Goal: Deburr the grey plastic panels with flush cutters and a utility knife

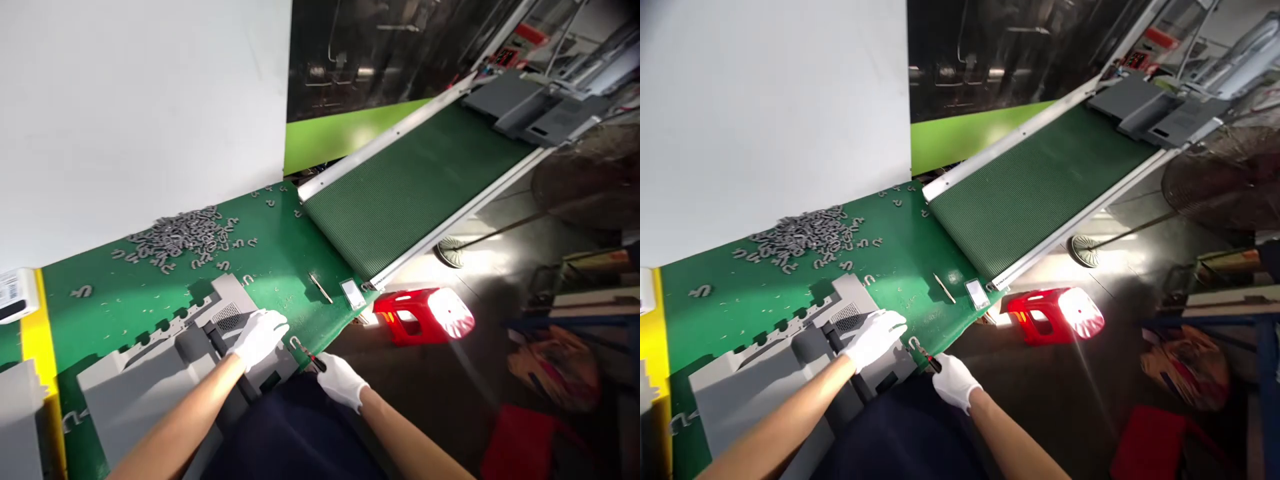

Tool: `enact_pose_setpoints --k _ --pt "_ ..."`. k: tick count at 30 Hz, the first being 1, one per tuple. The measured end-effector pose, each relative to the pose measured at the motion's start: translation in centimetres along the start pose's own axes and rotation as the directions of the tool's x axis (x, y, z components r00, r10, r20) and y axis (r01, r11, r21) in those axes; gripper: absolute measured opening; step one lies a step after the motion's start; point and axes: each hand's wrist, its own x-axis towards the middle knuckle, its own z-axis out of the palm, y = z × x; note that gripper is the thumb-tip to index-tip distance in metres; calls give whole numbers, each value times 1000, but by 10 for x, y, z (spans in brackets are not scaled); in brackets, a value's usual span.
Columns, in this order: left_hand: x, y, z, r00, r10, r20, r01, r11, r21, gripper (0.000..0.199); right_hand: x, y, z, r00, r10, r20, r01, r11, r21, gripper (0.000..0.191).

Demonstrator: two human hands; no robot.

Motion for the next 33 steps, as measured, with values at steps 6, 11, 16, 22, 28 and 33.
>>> enact_pose_setpoints --k 6,11,16,22,28,33 --pt "65 1 7 905 47 423 -114 984 135 51 7 12 37 1000 2 -7 -3 997 -83 32" --pt "75 7 12 838 35 544 -179 960 214 38 4 17 42 999 47 -5 -48 992 -117 28" --pt "79 16 11 813 56 580 -261 925 277 31 12 17 36 999 34 40 -27 988 -152 20" --pt "77 23 4 814 53 578 -265 920 289 34 18 14 33 998 41 52 -30 981 -194 23" --pt "76 24 3 807 71 586 -294 909 295 32 20 15 28 997 35 64 -22 979 -203 67" --pt "77 20 7 808 74 585 -292 912 287 35 22 12 31 998 47 50 -34 972 -231 65"
